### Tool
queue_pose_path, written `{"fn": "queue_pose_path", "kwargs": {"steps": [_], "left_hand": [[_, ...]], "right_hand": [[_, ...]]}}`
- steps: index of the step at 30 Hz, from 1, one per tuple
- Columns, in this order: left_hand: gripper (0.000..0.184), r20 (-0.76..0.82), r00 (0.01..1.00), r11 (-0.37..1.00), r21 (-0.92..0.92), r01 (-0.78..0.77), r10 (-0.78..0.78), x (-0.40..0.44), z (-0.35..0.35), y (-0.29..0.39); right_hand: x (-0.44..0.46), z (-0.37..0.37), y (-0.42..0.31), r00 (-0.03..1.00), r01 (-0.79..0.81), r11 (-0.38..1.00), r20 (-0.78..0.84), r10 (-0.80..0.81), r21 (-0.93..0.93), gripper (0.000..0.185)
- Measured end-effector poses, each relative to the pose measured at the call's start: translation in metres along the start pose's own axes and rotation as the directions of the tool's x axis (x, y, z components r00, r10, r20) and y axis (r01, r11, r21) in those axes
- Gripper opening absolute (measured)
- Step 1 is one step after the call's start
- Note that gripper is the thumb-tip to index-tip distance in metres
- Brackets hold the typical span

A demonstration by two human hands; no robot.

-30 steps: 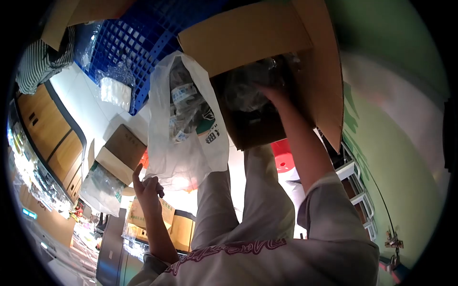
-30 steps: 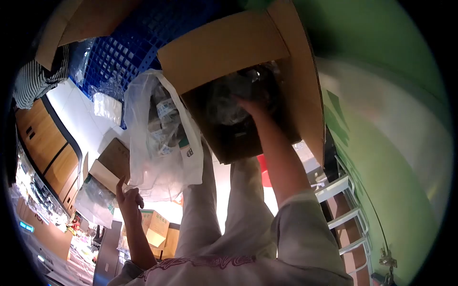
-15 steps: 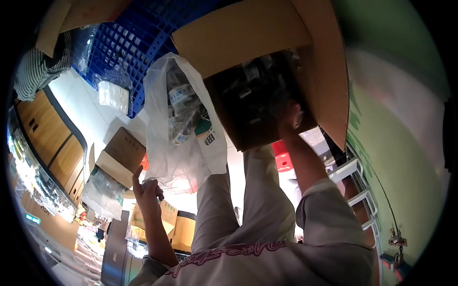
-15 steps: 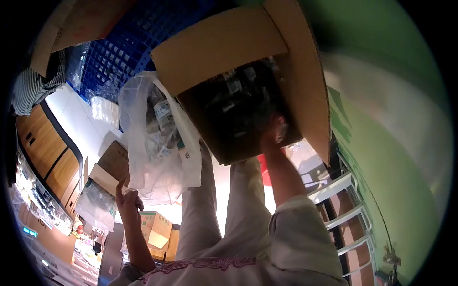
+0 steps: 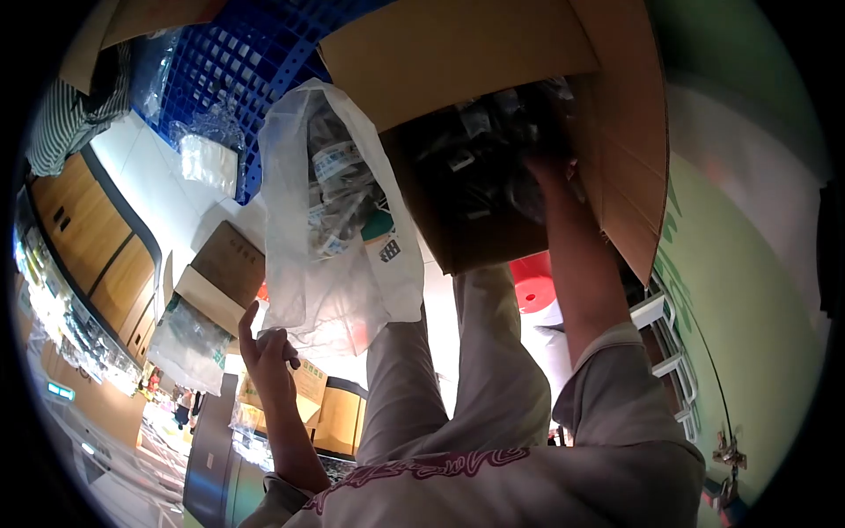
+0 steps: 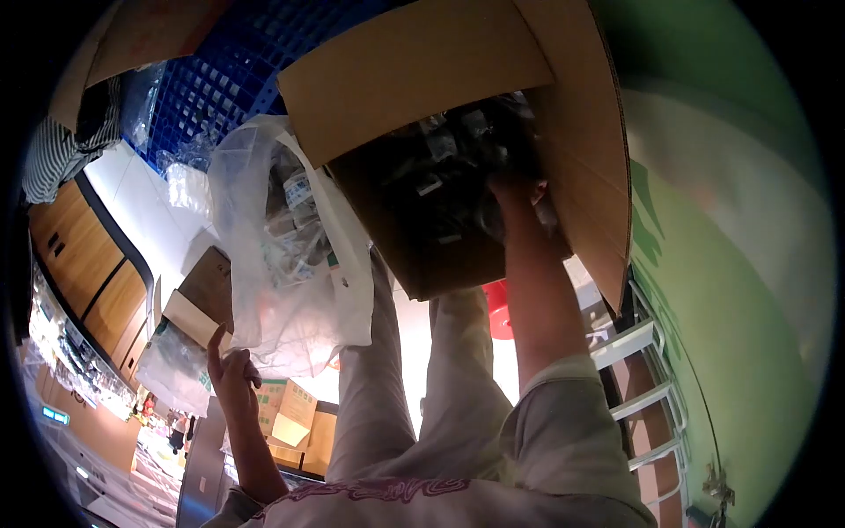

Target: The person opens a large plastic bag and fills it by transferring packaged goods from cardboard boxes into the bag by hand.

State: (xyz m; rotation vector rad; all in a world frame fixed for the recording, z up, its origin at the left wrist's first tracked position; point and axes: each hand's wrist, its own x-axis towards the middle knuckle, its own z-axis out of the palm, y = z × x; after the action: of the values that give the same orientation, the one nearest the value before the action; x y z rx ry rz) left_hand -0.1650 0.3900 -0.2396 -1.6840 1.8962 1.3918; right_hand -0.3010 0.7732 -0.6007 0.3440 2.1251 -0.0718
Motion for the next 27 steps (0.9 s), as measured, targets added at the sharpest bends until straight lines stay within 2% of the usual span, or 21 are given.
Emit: {"fn": "queue_pose_path", "kwargs": {"steps": [2,3,5,6,8,12,13,14,16,17,18,19,20,21,22,23,25,26,27], "left_hand": [[0.053,0.011,1.000,1.000,-0.005,-0.002,0.003,0.001,0.000,-0.001],[0.053,0.006,1.000,1.000,-0.003,0.004,-0.004,0.001,0.001,-0.001],[0.053,-0.004,1.000,1.000,0.000,0.012,-0.012,-0.002,0.000,-0.002],[0.053,-0.001,1.000,1.000,-0.001,0.005,-0.005,-0.003,0.001,-0.003],[0.053,-0.012,1.000,1.000,-0.006,-0.009,0.009,-0.005,0.000,-0.003],[0.055,-0.018,0.999,0.999,-0.021,0.043,-0.043,-0.009,0.000,0.002],[0.055,0.002,0.999,0.999,-0.020,0.045,-0.045,-0.010,-0.001,0.001],[0.055,0.024,0.999,0.999,-0.019,0.043,-0.042,-0.010,-0.003,0.000],[0.057,0.028,0.998,0.999,-0.005,0.051,-0.050,-0.009,-0.008,-0.003],[0.059,0.006,1.000,0.993,0.119,0.027,-0.028,-0.009,-0.010,-0.004],[0.060,-0.017,1.000,0.970,0.241,0.007,-0.003,-0.008,-0.012,-0.002],[0.074,-0.044,0.996,0.842,0.531,0.094,-0.083,-0.010,-0.013,0.016],[0.074,-0.057,0.995,0.843,0.529,0.099,-0.081,-0.011,-0.013,0.023],[0.079,-0.048,0.970,0.613,0.782,-0.111,0.238,-0.013,-0.010,0.028],[0.084,0.067,0.857,0.259,0.939,-0.228,0.511,-0.013,-0.007,0.033],[0.084,0.062,0.854,0.260,0.939,-0.225,0.516,-0.010,-0.004,0.039],[0.093,0.179,0.792,0.204,0.912,-0.356,0.584,-0.001,0.005,0.053],[0.088,0.224,0.797,0.158,0.916,-0.369,0.561,0.002,0.012,0.059],[0.076,0.266,0.791,0.168,0.893,-0.417,0.551,0.005,0.020,0.062]], "right_hand": [[-0.030,-0.052,-0.034,0.954,-0.296,0.954,0.031,0.297,-0.043,0.046],[-0.025,-0.046,-0.035,0.955,-0.295,0.955,0.032,0.296,-0.044,0.046],[-0.007,-0.020,-0.036,0.958,-0.262,0.927,-0.186,0.217,-0.267,0.044],[0.000,-0.008,-0.030,0.960,-0.255,0.929,-0.185,0.210,-0.267,0.044],[0.014,0.003,-0.019,0.986,-0.104,0.993,-0.125,0.109,0.052,0.040],[-0.003,-0.010,0.010,0.981,0.014,0.999,-0.194,-0.008,0.031,0.033],[-0.003,-0.009,0.024,0.934,0.220,0.976,-0.287,-0.212,-0.006,0.031],[-0.004,-0.011,0.033,0.836,0.412,0.909,-0.371,-0.404,-0.061,0.030],[-0.024,-0.031,0.040,0.845,0.399,0.916,-0.372,-0.384,-0.038,0.027],[-0.040,-0.050,0.040,0.854,0.389,0.921,-0.370,-0.366,-0.013,0.025],[-0.065,-0.076,0.033,0.888,0.363,0.920,-0.355,-0.294,0.146,0.025],[-0.091,-0.101,0.024,0.918,0.331,0.894,-0.321,-0.231,0.302,0.024],[-0.106,-0.111,0.025,0.895,0.360,0.869,-0.387,-0.221,0.338,0.024],[-0.120,-0.120,0.027,0.868,0.392,0.841,-0.452,-0.205,0.372,0.024],[-0.140,-0.131,0.024,0.886,0.376,0.762,-0.445,-0.129,0.528,0.024],[-0.164,-0.143,0.022,0.904,0.353,0.658,-0.425,-0.055,0.665,0.024],[-0.224,-0.172,0.016,0.856,0.437,0.641,-0.510,-0.081,0.631,0.023],[-0.254,-0.183,0.015,0.887,0.414,0.528,-0.460,-0.049,0.742,0.022],[-0.280,-0.187,0.017,0.915,0.379,0.402,-0.403,-0.028,0.834,0.021]]}}
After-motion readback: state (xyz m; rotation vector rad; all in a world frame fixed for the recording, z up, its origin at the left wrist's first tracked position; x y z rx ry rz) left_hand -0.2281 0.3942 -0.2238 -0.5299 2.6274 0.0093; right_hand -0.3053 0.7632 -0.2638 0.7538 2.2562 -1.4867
